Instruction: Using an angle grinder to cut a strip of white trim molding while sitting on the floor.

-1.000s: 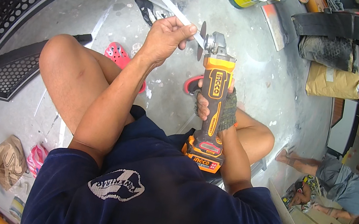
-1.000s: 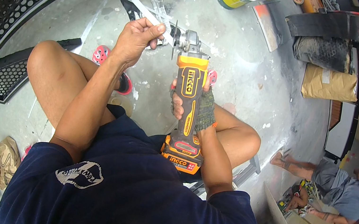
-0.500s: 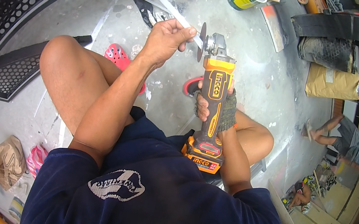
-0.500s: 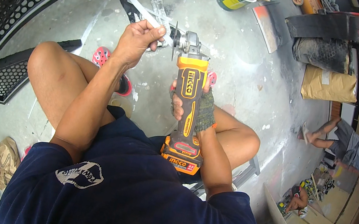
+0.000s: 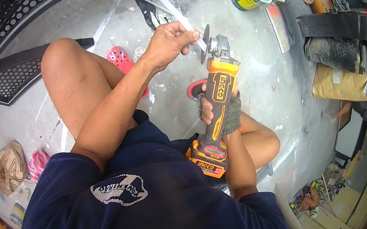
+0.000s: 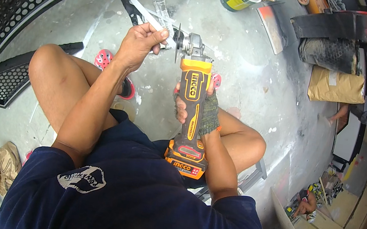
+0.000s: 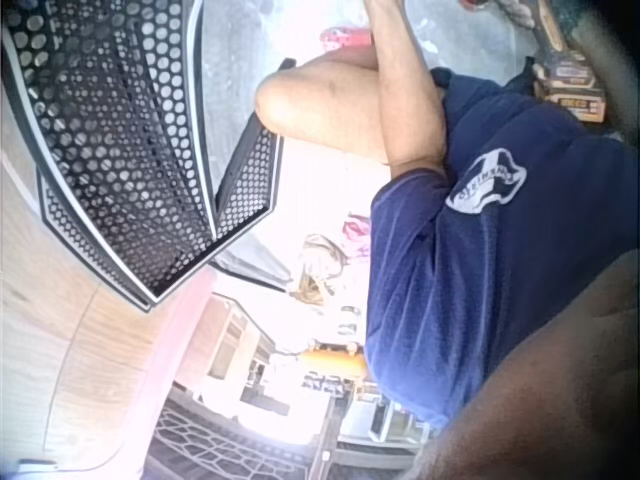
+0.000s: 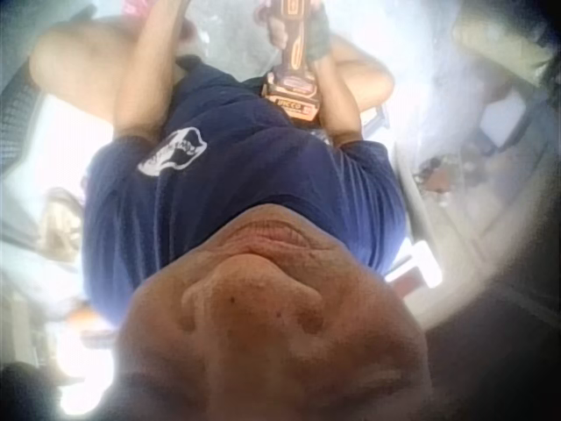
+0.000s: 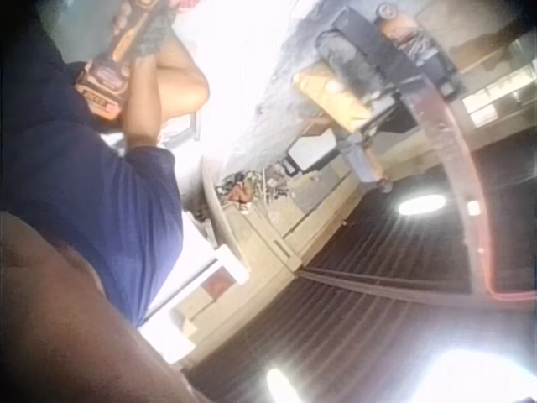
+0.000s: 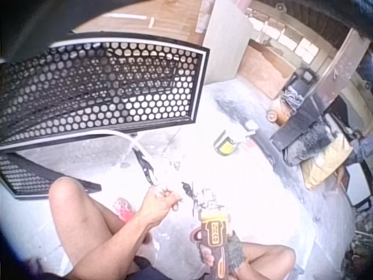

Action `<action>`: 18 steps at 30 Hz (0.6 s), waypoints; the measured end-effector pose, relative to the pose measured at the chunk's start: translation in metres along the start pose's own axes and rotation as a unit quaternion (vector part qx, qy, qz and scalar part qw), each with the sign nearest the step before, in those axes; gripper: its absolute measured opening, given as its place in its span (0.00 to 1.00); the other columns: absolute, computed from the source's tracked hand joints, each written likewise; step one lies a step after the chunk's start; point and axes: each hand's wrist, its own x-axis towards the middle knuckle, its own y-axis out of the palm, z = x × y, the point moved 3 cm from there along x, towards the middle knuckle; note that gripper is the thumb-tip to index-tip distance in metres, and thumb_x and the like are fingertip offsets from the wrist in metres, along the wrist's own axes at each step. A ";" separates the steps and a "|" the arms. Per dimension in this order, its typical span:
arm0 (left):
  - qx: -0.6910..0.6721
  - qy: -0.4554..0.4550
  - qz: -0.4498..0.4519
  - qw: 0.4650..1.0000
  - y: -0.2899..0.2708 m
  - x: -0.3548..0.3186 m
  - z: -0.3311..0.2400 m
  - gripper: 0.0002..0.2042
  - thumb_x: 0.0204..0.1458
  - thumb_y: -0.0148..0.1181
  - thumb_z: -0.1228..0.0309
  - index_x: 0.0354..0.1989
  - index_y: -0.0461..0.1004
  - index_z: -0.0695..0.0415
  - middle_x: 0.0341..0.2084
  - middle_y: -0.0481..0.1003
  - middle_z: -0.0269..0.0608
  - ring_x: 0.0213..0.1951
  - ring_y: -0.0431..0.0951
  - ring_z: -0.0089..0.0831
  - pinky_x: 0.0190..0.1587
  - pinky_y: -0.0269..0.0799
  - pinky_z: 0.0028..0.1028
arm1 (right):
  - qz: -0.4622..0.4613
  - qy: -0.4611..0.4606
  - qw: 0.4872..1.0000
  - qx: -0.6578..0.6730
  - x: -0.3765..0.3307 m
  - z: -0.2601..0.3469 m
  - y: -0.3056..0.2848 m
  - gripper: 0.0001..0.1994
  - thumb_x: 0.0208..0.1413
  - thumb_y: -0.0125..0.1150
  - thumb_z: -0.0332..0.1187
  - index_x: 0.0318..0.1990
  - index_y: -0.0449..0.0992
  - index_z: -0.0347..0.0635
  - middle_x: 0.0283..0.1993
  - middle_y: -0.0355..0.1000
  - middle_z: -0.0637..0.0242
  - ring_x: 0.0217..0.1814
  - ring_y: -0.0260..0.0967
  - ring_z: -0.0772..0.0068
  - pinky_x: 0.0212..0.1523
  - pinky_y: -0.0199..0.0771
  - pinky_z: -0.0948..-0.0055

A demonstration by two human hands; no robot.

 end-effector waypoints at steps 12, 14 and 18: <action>0.000 0.010 0.012 1.000 -0.002 0.000 -0.007 0.10 0.52 0.67 0.67 0.29 0.75 0.60 0.22 0.76 0.34 0.19 0.67 0.15 0.24 0.63 0.17 | -0.024 -0.009 1.000 0.015 0.003 -0.002 0.002 0.42 0.51 0.53 0.62 0.61 0.59 0.32 0.34 0.67 0.48 0.29 0.72 0.51 0.29 0.73 0.54; 0.002 0.009 0.014 1.000 0.000 -0.002 -0.009 0.10 0.52 0.67 0.67 0.29 0.75 0.60 0.22 0.76 0.34 0.19 0.67 0.15 0.24 0.63 0.17 | -0.029 -0.011 1.000 0.004 0.002 -0.002 0.002 0.43 0.52 0.53 0.64 0.60 0.59 0.32 0.33 0.67 0.49 0.29 0.72 0.52 0.28 0.73 0.55; 0.017 -0.002 0.013 1.000 0.002 -0.010 -0.011 0.10 0.52 0.67 0.66 0.29 0.75 0.59 0.23 0.76 0.34 0.19 0.67 0.16 0.24 0.63 0.17 | -0.006 -0.015 1.000 0.002 0.001 -0.004 0.015 0.46 0.48 0.52 0.71 0.58 0.63 0.33 0.36 0.69 0.49 0.31 0.74 0.53 0.31 0.75 0.56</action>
